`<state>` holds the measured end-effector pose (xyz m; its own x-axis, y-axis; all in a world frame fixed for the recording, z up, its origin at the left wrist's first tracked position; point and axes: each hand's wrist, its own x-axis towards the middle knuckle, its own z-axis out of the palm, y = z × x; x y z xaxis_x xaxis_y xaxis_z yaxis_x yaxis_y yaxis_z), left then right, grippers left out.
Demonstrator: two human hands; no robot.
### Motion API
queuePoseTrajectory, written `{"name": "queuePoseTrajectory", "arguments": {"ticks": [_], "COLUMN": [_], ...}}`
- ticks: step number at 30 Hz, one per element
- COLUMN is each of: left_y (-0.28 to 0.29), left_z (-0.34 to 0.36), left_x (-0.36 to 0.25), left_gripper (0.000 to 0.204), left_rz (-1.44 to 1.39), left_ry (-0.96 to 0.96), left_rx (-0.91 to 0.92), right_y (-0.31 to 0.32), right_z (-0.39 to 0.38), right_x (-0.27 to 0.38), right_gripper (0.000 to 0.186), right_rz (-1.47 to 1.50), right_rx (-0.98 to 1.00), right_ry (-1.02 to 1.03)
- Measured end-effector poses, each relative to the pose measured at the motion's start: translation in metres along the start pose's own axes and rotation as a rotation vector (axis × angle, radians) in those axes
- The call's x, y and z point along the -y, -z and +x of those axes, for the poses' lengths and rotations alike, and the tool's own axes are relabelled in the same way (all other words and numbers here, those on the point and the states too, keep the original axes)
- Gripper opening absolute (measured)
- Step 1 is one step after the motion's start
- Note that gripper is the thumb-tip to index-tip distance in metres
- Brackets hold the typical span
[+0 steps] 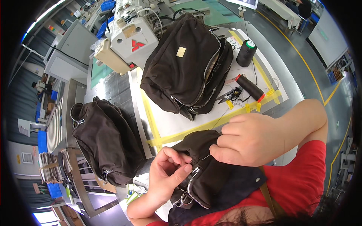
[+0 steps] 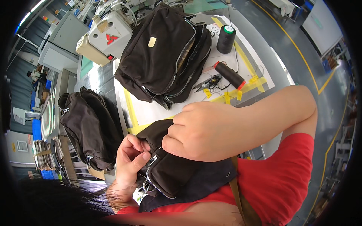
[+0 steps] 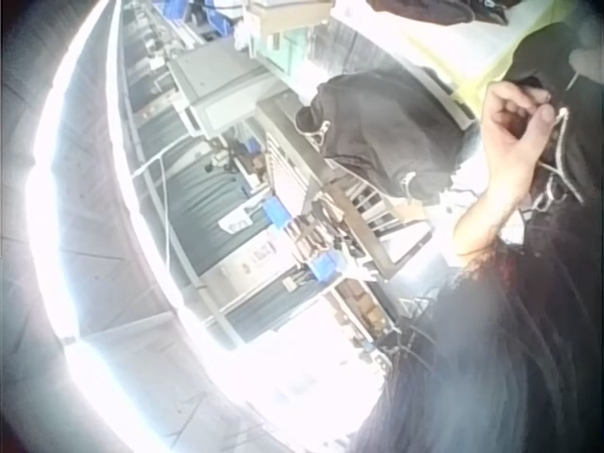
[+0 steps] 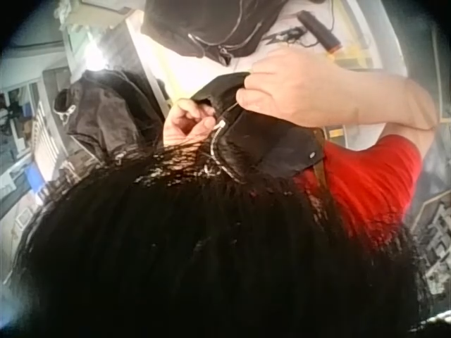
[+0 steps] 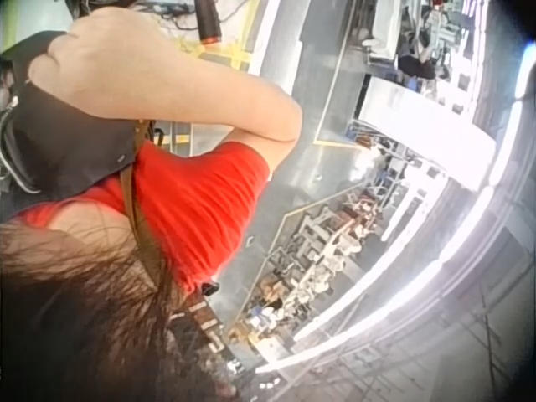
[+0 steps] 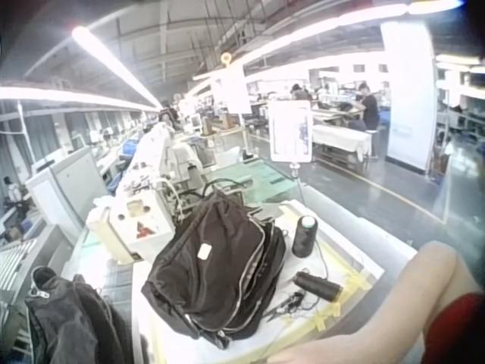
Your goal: The recorder is using a needle and thread to hand-stitch or repair a zipper on a brown bag in a factory setting.
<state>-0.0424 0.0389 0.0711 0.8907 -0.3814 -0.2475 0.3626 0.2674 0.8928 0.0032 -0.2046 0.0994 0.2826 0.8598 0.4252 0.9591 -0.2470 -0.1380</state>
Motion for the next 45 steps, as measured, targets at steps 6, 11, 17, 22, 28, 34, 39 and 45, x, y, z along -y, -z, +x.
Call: {"name": "queuePoseTrajectory", "arguments": {"ticks": [6, 11, 17, 22, 28, 34, 39, 45], "left_y": [0.0001, 0.0002, 0.0001, 0.0000, -0.0017, -0.0034, -0.0043, 0.0009], "left_z": [-0.0001, 0.0003, 0.0002, -0.0001, -0.0001, -0.0001, 0.0001, 0.0021], "left_x": [-0.0003, -0.0003, 0.0002, 0.0004, 0.0017, 0.0017, 0.0042, 0.0047], "left_gripper": [0.023, 0.023, 0.023, 0.024, 0.024, 0.025, 0.028, 0.031], "left_rz": [-0.013, -0.018, -0.028, -0.032, -0.032, 0.007, 0.044, 0.091], "left_ry": [0.009, 0.006, 0.006, 0.015, 0.011, -0.010, -0.051, -0.027], "left_rx": [0.004, 0.008, 0.007, 0.006, 0.009, 0.011, 0.021, 0.061], "right_y": [-0.0044, -0.0052, -0.0050, -0.0052, -0.0036, -0.0046, -0.0066, -0.0074], "right_z": [0.0025, 0.0024, 0.0015, 0.0020, 0.0027, 0.0029, 0.0017, 0.0012], "right_x": [-0.0011, -0.0027, -0.0019, -0.0013, 0.0003, 0.0045, 0.0027, -0.0029], "right_gripper": [0.021, 0.019, 0.020, 0.020, 0.019, 0.019, 0.019, 0.019], "right_rz": [-0.034, -0.039, -0.027, -0.052, -0.084, -0.108, -0.110, 0.048], "right_rx": [0.010, 0.017, 0.005, 0.018, 0.045, 0.045, 0.051, 0.088], "right_ry": [0.005, 0.023, 0.013, 0.019, 0.028, 0.011, -0.003, 0.008]}}
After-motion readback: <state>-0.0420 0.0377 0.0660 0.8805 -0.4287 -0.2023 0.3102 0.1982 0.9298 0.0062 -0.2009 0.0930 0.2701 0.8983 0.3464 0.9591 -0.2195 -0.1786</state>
